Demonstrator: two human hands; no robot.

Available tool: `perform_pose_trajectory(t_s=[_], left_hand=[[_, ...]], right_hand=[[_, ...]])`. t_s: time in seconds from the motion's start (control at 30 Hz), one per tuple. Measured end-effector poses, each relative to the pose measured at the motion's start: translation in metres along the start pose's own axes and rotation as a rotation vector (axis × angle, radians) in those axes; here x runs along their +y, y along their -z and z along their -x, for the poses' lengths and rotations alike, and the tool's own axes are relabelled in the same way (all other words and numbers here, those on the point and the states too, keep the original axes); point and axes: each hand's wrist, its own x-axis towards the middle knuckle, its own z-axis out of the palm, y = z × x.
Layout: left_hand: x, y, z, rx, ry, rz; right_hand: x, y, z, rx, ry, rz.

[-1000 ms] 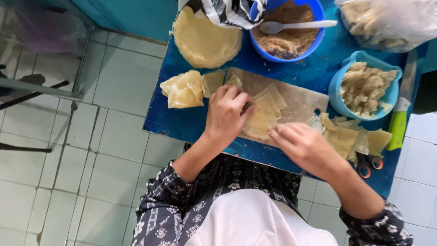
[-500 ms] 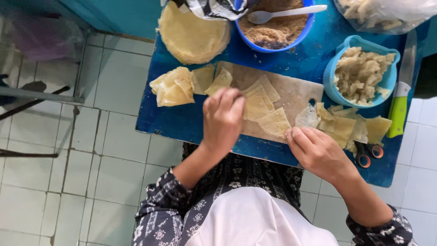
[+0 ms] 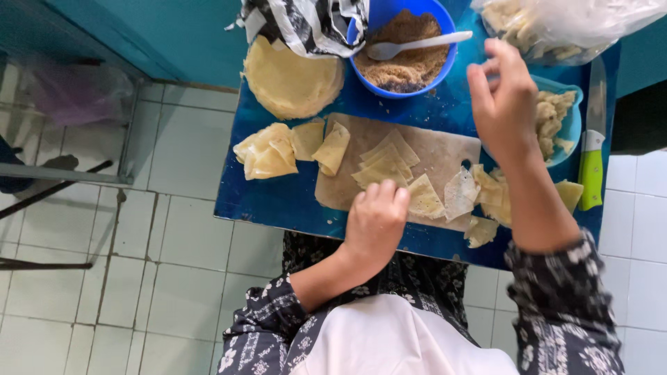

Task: The person folds thin dough sheets into triangular pieces on a cutting board, occasionally spooning a brown sugar mixture from a blue bowl onto the dough and pressing the folds closed, stacking the folded pieces on the board.

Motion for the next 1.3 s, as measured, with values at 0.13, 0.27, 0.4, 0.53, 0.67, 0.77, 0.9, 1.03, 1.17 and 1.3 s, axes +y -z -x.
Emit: perform_pose_trajectory(t_s=[0.13, 0.27, 0.4, 0.53, 0.67, 0.77, 0.9, 1.03, 1.17, 1.3], left_hand=[[0.004, 0.001, 0.002, -0.001, -0.070, -0.022], [0.004, 0.002, -0.002, 0.008, -0.080, 0.069], [0.001, 0.001, -0.004, -0.036, -0.073, 0.177], [-0.001, -0.001, -0.004, -0.009, -0.075, 0.210], [-0.003, -0.003, -0.003, -0.013, -0.061, 0.248], [-0.004, -0.006, -0.001, -0.016, -0.056, 0.259], [-0.005, -0.007, 0.000, -0.007, -0.049, 0.290], [-0.005, -0.006, 0.000, 0.012, -0.016, 0.296], [-0.004, -0.005, 0.000, -0.002, 0.020, 0.229], [-0.005, -0.002, 0.000, -0.089, 0.063, 0.130]], right_hand=[[0.031, -0.037, -0.059, -0.069, -0.210, -0.197], [0.043, -0.055, -0.068, 0.005, -0.090, -0.286], [0.041, -0.063, -0.074, 0.050, -0.135, -0.388], [0.039, -0.059, -0.074, -0.015, -0.295, -0.374], [0.036, -0.051, -0.057, -0.241, -0.444, -0.529], [0.038, -0.048, -0.050, -0.259, -0.464, -0.592], [0.044, -0.038, -0.059, -0.243, -0.435, -0.505], [0.035, -0.030, -0.066, -0.070, -0.344, -0.281], [0.009, -0.037, -0.068, 0.002, -0.043, -0.098], [-0.026, -0.072, -0.069, -0.113, -0.035, -0.345]])
